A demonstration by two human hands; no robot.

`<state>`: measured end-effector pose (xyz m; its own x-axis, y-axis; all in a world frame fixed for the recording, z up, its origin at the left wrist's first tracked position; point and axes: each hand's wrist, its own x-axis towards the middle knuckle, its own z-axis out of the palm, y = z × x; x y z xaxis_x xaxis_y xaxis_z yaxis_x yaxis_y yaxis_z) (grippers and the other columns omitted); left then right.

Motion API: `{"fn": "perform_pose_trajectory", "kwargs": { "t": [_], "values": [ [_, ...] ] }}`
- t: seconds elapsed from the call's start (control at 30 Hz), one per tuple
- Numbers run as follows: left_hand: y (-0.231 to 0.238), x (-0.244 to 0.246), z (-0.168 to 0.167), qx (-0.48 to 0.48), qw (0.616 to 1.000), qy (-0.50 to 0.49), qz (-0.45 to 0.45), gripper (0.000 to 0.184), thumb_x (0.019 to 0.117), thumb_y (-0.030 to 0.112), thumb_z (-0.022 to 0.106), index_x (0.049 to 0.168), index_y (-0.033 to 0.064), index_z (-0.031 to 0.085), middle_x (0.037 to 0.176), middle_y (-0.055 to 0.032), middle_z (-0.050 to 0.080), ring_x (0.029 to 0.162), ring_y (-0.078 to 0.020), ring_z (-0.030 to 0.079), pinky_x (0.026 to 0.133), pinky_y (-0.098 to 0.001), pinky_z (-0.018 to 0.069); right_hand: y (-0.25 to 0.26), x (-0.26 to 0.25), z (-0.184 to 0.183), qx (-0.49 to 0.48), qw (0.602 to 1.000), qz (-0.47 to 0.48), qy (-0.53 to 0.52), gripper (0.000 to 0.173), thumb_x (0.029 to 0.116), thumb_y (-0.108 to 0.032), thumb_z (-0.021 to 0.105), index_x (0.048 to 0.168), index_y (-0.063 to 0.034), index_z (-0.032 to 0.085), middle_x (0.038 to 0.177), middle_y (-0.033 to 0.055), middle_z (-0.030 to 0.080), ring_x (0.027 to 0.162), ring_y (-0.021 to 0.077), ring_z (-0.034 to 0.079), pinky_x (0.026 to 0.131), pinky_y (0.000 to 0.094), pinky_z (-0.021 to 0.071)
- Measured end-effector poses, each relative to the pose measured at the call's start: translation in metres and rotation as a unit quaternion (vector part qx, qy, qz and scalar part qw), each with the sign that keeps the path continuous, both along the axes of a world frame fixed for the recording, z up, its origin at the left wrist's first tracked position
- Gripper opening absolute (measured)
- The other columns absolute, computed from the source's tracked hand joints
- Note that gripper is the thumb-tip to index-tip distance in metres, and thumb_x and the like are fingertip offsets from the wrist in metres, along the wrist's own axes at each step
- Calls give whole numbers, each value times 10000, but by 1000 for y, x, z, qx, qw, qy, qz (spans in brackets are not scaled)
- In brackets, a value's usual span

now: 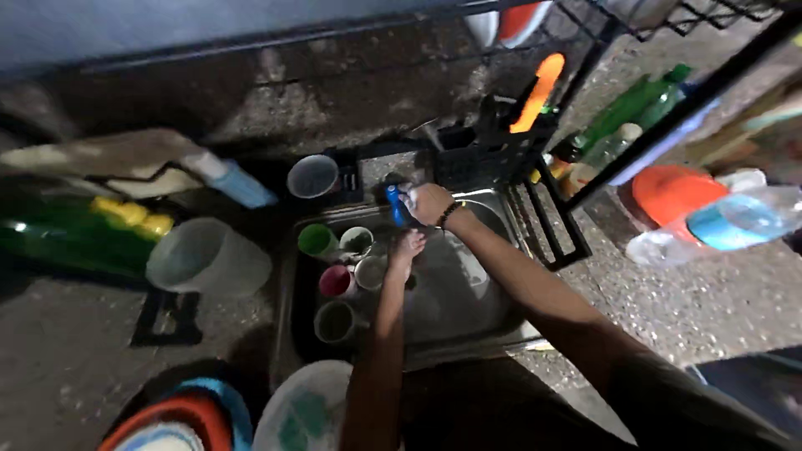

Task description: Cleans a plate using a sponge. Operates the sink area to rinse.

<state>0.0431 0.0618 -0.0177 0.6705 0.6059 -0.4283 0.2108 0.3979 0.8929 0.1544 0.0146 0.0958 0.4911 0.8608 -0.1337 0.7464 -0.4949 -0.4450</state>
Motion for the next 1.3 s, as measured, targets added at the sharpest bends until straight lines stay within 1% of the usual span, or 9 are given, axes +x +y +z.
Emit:
{"fn": "perform_pose_trajectory", "kwargs": {
  "t": [0.13,0.33,0.4,0.53,0.63,0.8,0.97,1.13,1.3],
  "values": [
    [7,27,-22,-70,991,-80,79,413,1133,268,353,1420,-9,464,1326,-172,579,1133,-229,599,982,-370,509,2,7,-5,11,999,-15,29,410,1106,-363,406,1374,-148,630,1196,182,713,1146,389,674,962,636,516],
    [14,43,-51,-39,972,-133,189,279,1118,179,268,968,101,490,645,35,460,515,-56,441,499,-222,431,-1,9,-26,65,993,-88,41,464,1087,-469,426,1241,-107,673,1049,210,726,1007,426,702,807,661,545],
    [18,44,-51,-11,975,-108,194,244,1122,161,326,1110,30,532,723,-15,504,572,-85,474,547,-246,467,-5,10,-29,87,989,-104,58,482,1075,-499,443,1227,-101,668,1002,222,723,960,450,701,756,678,539],
    [24,47,-61,-8,978,-84,191,282,1083,168,434,815,111,505,542,64,403,419,-27,357,411,-179,348,-26,-4,-22,77,979,-141,125,534,1094,-493,395,1242,-67,679,1052,231,721,1026,422,694,869,644,532],
    [22,31,-67,-8,981,-103,161,73,1028,84,507,966,69,542,623,38,459,494,-46,432,477,-195,414,-57,-9,-60,-5,980,-121,157,465,1086,-427,441,1307,-78,653,1180,202,710,1144,371,671,1002,598,505],
    [15,29,-82,-18,980,-82,181,162,1036,232,583,1035,70,594,680,22,521,500,-49,468,464,-205,436,-123,-32,-110,-256,955,-34,142,569,1046,-341,556,1510,-26,460,1453,270,544,1363,428,521,1127,602,406],
    [11,44,-90,-16,985,-34,168,268,1002,195,632,1216,41,583,820,-35,533,625,-102,466,582,-276,454,-140,-56,-148,-362,928,-34,81,1043,894,-368,773,1663,-120,115,1687,314,-31,1532,577,41,1151,714,306],
    [15,49,-84,-40,982,-105,154,213,1015,132,523,809,150,477,521,92,350,402,-17,316,399,-179,307,-120,-60,-144,-389,916,-51,81,1042,878,-281,794,1666,-153,124,1677,325,-99,1501,633,53,1071,754,364],
    [25,39,-76,6,985,-43,168,166,1000,203,623,932,52,632,606,48,481,462,-31,405,442,-196,384,-110,-55,-164,-377,919,-88,72,1137,822,-304,841,1671,-262,85,1689,283,-126,1498,642,12,1024,808,356]
  ]
}}
